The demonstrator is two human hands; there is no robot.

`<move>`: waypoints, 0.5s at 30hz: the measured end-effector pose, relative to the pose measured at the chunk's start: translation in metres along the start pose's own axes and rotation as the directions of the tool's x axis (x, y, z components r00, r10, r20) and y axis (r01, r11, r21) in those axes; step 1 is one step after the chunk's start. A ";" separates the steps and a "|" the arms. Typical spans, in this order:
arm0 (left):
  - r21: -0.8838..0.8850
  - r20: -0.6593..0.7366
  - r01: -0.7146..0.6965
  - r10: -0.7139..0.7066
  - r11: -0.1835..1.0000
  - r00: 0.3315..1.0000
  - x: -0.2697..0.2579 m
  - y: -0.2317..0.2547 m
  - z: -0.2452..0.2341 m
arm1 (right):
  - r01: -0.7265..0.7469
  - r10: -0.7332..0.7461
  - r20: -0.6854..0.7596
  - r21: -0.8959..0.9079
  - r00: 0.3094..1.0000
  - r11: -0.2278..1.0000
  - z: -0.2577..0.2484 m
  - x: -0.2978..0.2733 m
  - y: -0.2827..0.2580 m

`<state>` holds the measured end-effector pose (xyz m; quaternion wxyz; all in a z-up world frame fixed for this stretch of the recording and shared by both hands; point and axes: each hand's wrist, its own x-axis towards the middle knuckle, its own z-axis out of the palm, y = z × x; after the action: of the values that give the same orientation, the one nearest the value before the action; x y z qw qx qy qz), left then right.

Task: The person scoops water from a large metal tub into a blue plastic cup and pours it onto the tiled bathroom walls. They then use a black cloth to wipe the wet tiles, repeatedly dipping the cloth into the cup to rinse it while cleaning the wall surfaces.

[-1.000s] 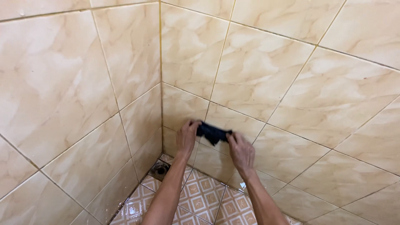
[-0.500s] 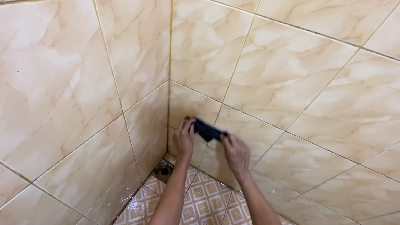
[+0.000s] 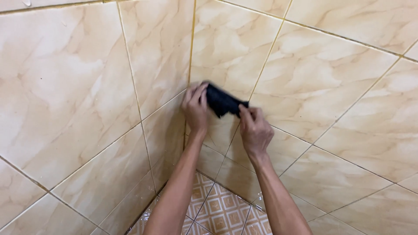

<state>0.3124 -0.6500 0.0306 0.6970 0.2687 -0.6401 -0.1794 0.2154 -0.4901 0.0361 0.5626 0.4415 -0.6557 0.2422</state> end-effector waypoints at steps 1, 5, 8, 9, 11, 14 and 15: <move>0.002 -0.001 0.001 -0.001 1.000 1.000 0.005 -0.002 0.004 | 0.001 -0.001 0.001 0.002 1.000 1.000 0.001 0.003 -0.004; 0.113 -0.023 -0.052 0.054 0.992 0.998 -0.011 -0.041 0.012 | -0.014 0.015 -0.007 0.037 1.000 0.999 0.015 -0.008 -0.017; 0.148 0.008 0.012 -0.013 0.989 1.000 -0.042 -0.065 0.001 | 0.031 -0.034 0.032 0.075 0.999 0.997 0.037 -0.035 -0.027; 0.209 0.026 0.046 -0.052 0.977 0.998 -0.052 -0.069 -0.007 | 0.061 -0.067 0.056 0.104 0.996 0.993 0.045 -0.047 -0.033; 0.240 0.068 0.086 -0.106 0.967 0.992 -0.067 -0.082 -0.009 | 0.069 -0.083 0.105 0.129 0.991 0.989 0.057 -0.063 -0.040; 0.297 0.158 0.252 -0.307 0.921 0.938 -0.122 -0.111 -0.024 | 0.099 -0.155 0.313 0.187 0.937 0.977 0.061 -0.118 -0.046; 0.314 0.192 0.345 -0.415 0.885 0.889 -0.134 -0.122 -0.024 | 0.115 -0.201 0.428 0.218 0.881 0.969 0.065 -0.133 -0.045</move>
<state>0.3316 -0.6632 -0.1510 0.5168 0.4573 -0.6766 -0.2570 0.2165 -0.5243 -0.1144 0.3710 0.5883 -0.7032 0.1476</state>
